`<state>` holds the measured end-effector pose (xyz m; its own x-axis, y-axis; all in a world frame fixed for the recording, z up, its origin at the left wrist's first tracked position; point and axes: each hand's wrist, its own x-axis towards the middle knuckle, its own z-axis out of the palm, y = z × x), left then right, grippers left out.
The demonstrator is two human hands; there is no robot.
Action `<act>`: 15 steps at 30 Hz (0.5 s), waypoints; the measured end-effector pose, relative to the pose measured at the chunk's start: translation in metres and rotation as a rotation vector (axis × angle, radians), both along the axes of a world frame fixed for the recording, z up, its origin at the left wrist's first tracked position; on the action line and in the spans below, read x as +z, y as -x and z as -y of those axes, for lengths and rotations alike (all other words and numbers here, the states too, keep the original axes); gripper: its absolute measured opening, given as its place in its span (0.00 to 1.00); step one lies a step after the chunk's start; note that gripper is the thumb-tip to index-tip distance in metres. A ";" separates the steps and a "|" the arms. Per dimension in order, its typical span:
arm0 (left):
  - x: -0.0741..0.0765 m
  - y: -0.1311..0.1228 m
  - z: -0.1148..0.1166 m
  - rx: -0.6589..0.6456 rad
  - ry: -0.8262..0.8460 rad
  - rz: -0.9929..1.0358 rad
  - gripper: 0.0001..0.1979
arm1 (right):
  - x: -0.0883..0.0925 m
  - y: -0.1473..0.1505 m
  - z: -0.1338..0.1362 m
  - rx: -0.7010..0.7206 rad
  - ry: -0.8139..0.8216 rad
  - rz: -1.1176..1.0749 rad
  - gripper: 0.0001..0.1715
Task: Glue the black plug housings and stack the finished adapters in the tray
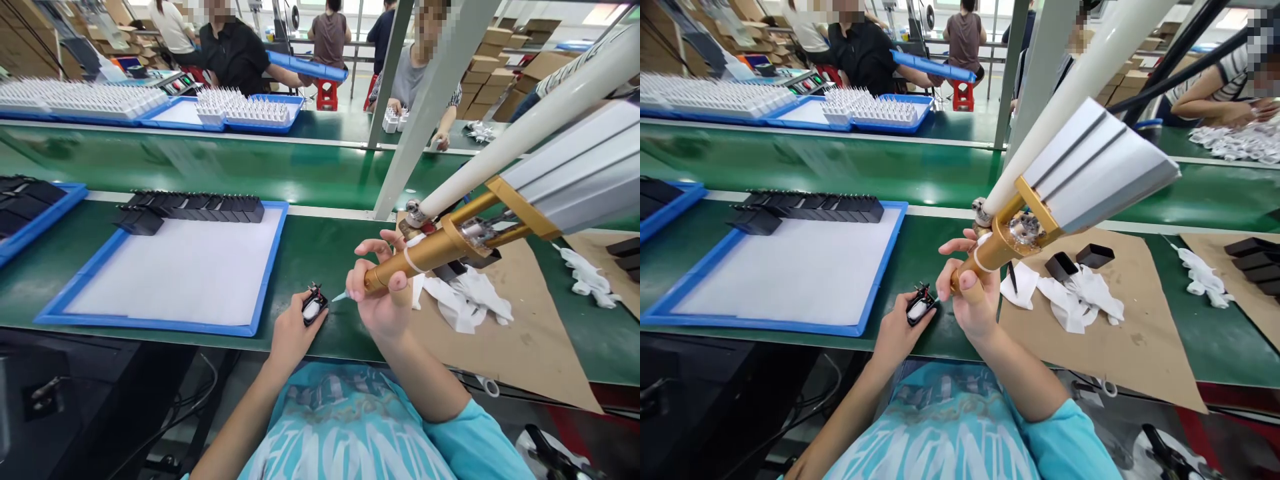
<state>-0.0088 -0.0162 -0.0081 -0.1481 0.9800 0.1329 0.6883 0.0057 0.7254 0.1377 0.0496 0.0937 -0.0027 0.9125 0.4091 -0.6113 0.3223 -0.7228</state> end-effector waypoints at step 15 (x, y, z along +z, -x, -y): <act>0.045 -0.010 -0.001 -0.097 -0.099 -0.009 0.14 | 0.002 0.001 0.002 -0.026 -0.019 -0.056 0.13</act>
